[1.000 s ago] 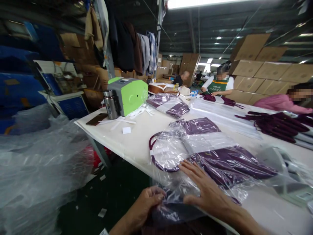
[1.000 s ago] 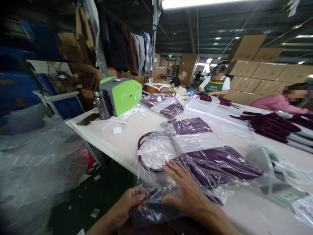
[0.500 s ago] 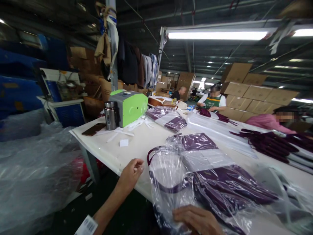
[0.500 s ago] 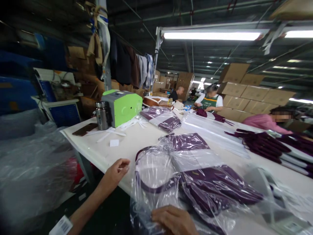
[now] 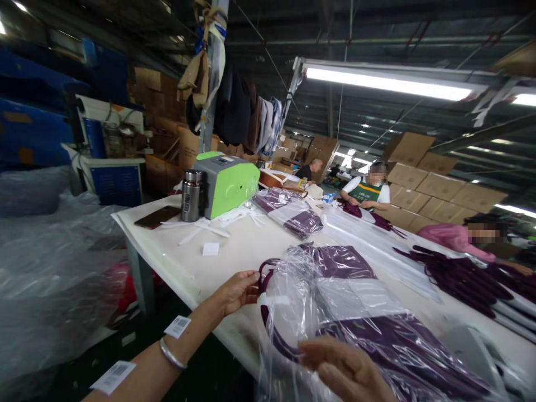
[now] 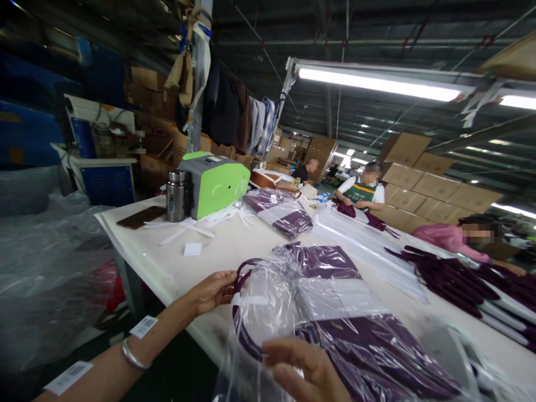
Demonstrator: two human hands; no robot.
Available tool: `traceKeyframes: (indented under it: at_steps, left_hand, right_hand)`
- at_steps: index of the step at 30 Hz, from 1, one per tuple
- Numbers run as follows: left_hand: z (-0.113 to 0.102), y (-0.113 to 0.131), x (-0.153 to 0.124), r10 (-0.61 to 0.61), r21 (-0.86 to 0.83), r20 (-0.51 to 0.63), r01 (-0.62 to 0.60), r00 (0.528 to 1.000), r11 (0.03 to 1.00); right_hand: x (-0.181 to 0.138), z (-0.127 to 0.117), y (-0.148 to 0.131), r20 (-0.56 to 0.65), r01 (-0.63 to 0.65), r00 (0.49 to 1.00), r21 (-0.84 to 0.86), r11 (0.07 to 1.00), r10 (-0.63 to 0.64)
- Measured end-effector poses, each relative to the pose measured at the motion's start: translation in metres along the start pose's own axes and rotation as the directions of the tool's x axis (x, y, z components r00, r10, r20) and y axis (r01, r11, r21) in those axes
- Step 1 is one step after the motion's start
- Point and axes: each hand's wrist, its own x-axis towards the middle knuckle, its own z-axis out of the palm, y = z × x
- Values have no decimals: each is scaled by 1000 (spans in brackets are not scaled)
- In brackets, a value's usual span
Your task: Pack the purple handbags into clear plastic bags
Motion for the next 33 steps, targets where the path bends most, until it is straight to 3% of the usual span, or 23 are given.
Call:
traceKeyframes:
  at_steps: [2,4,7,12,14,17,22,27,29,31,33]
  left_hand:
    - [4,-3,-1,-8,-46,22,9,1000,999]
    - [8,-4,-2,-1,-83,31,4,1000,997]
    - [12,-3,-4,12,-89,49,-8,999,996]
    - [11,2,-5,-38,27,55,37,998,999]
    - [14,2,-4,-38,80,94,31,995,996]
    - [22,-1,-1,-19,191,130,-6,991,982]
    - [21,-9,2,40,278,-24,-32,999,960]
    - [7,-11,-12,45,234,-169,-4,985,972]
    - [7,-10,-25,-10,209,-119,35,993,977]
    - [12,-10,-38,-83,151,43,76,996,986]
    - [16,-12,-46,-125,91,212,108,969,990]
  right_hand:
    - [33,4,3,-157,13,987,-168,986,-39]
    - [66,10,9,-217,39,968,-369,929,-126]
    - [104,20,20,-194,72,957,-563,823,-216]
    - [137,27,28,-162,187,901,-693,696,-403]
    - [147,25,25,-92,248,891,-723,645,-445]
    - [162,21,20,106,413,871,-689,596,-481]
    - [178,17,15,261,510,850,-628,588,-458]
    - [184,21,19,377,572,820,-575,585,-430]
    - [185,21,21,371,563,826,-564,604,-424]
    - [184,18,21,341,540,841,-559,630,-419]
    - [183,12,19,306,523,851,-553,648,-426]
